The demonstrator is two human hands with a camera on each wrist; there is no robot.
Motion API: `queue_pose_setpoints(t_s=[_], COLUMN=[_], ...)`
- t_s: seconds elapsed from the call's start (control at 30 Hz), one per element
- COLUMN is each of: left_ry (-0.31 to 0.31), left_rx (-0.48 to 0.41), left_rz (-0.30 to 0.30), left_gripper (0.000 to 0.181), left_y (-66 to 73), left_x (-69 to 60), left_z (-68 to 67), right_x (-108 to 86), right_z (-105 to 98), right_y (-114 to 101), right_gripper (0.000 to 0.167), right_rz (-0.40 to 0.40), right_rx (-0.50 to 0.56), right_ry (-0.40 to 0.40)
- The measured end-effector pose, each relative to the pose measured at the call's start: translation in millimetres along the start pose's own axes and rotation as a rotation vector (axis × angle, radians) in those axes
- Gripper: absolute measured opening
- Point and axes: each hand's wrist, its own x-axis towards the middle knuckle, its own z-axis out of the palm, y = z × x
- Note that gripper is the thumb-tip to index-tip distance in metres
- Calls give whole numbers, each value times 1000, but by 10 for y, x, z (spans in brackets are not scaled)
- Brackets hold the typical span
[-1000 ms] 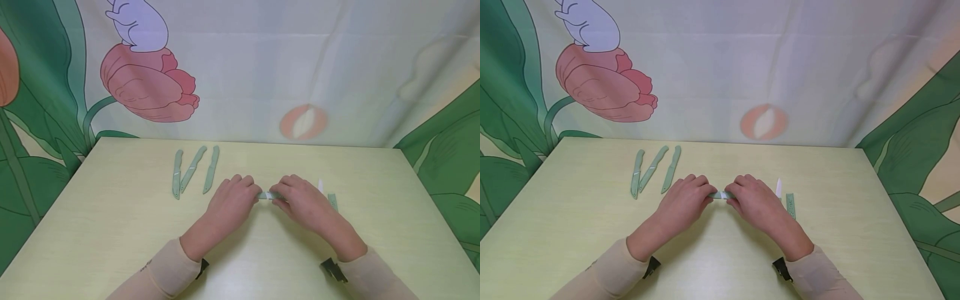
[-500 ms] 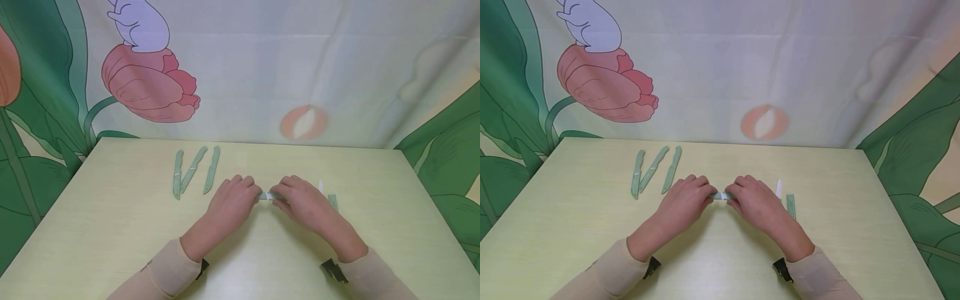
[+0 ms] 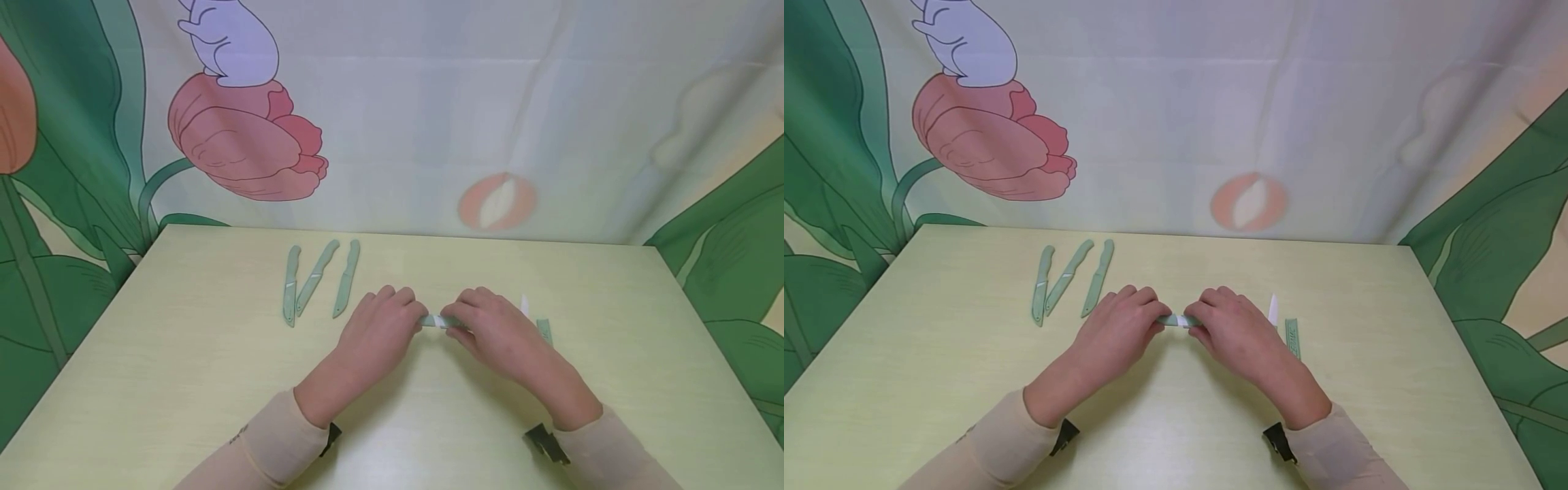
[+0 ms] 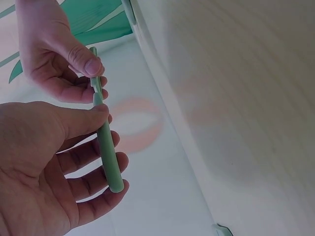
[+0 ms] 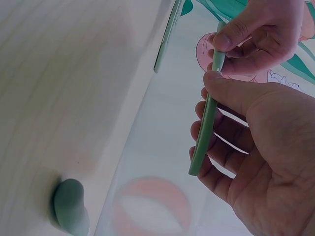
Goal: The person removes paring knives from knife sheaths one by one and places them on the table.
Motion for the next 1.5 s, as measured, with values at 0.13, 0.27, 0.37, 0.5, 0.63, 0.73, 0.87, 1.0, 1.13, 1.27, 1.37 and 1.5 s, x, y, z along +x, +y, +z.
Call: queue_pose_setpoints(t_s=[0.13, 0.27, 0.37, 0.5, 0.63, 0.73, 0.87, 1.0, 1.13, 1.27, 1.37, 1.5], left_ry=[6, 10, 12, 6, 10, 15, 15, 15, 9, 4, 4, 2], left_rx=[3, 9, 12, 16, 18, 18, 18, 16, 18, 21, 16, 18], left_rz=[1, 1, 0, -1, 1, 1, 1, 0, -3, -5, -5, -6], left_gripper=[12, 12, 12, 12, 12, 12, 12, 13, 14, 13, 13, 12], left_y=[-2, -3, -5, -9, -14, -18, -26, -25, -18, -14, -13, -12], left_x=[-3, -3, 0, 1, 2, 2, 3, 8, 8, 1, -4, -7], left_z=[6, 6, 5, 3, 0, -3, -4, -9, -16, -17, -16, -12], right_x=[1, 1, 4, 9, 11, 12, 12, 8, 1, -6, -8, -13], right_z=[-5, -9, -14, -22, -23, -23, -23, -28, -29, -27, -33, -29], right_y=[0, 5, 7, 3, -1, 0, 6, 9, 12, 10, 3, 2], right_gripper=[22, 22, 22, 21, 22, 22, 23, 23, 23, 23, 23, 24], right_rz=[8, 20, 24, 30, 33, 33, 29, 23, 24, 35, 41, 50], right_rx=[0, -3, -5, -7, -7, -6, -2, 2, 1, 0, 2, -2], right_ry=[-3, -7, -12, -20, -20, -20, -18, -12, -10, -15, -18, -19])
